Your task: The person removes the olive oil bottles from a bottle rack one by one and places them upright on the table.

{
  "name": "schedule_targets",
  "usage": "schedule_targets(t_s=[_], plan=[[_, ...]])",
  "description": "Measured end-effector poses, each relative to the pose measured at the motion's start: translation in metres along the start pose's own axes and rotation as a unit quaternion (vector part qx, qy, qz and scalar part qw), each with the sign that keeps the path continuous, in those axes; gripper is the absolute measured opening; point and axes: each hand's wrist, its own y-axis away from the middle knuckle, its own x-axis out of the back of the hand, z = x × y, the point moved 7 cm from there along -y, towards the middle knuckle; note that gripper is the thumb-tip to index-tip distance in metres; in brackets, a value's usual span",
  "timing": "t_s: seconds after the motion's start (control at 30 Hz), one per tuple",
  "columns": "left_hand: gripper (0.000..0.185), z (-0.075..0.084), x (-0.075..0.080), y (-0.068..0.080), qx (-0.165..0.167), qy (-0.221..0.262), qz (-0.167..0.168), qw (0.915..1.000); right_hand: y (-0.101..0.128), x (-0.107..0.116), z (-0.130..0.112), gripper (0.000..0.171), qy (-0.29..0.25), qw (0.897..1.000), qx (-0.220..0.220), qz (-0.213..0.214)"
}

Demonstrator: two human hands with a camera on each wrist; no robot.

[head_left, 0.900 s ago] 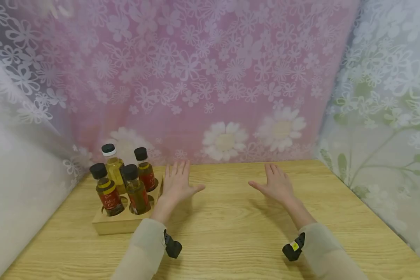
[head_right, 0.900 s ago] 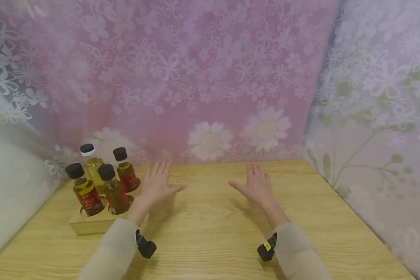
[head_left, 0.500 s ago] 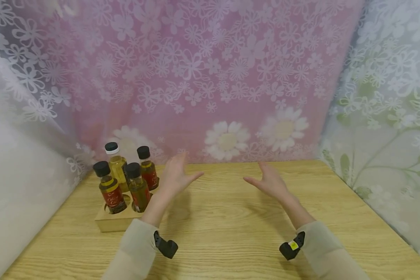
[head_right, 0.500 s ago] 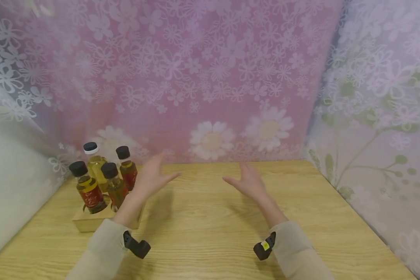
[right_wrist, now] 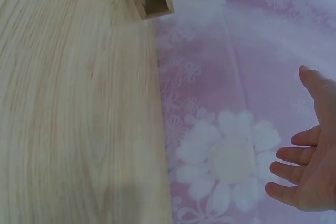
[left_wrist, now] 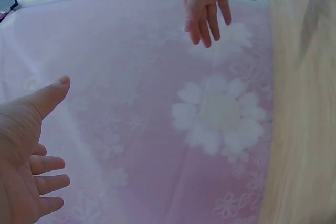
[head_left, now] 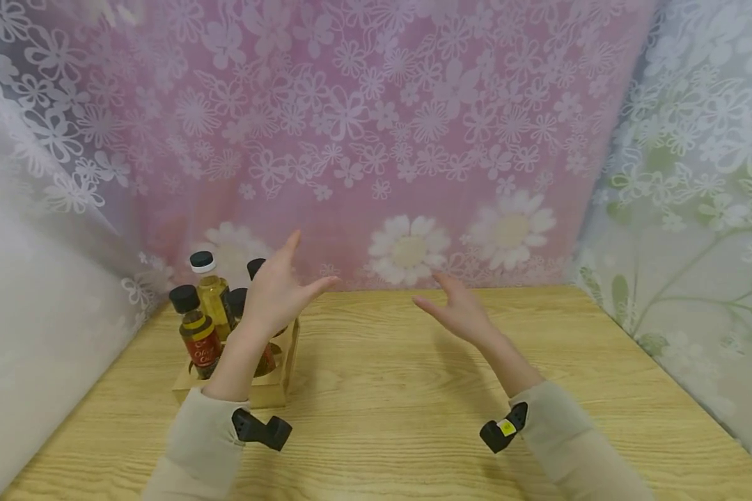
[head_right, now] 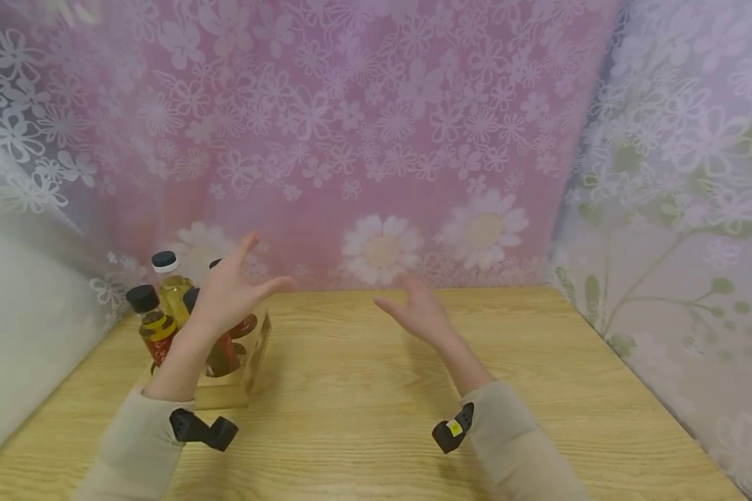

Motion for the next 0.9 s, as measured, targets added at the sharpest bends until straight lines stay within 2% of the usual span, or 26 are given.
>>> schedule_targets(t_s=[0.17,0.33,0.5,0.63,0.77,0.9], plan=[[0.093,-0.006,0.030,0.001,-0.001,0.013,0.016,0.9998,-0.005,-0.005,-0.018,0.080,-0.021,1.000,0.004,-0.013],[0.093,-0.019,0.059,0.006,0.007,-0.015,0.038,0.9991,-0.011,-0.012,-0.038,0.078,-0.041,0.999,0.008,-0.027],[0.099,-0.046,0.080,0.016,0.049,-0.010,0.038,0.9980,-0.017,-0.022,-0.060,0.077,-0.072,0.997,0.018,-0.035],[0.099,-0.070,0.093,0.027,0.063,-0.016,0.039,0.9971,-0.020,-0.036,-0.076,0.078,-0.105,0.993,0.025,-0.046],[0.099,-0.095,0.099,0.040,0.078,-0.014,0.033,0.9963,-0.020,-0.054,-0.088,0.079,-0.121,0.990,0.043,-0.054],[0.099,-0.122,0.100,0.055,0.089,0.001,0.007,0.9960,-0.018,-0.076,-0.095,0.082,-0.117,0.990,0.050,-0.068]])
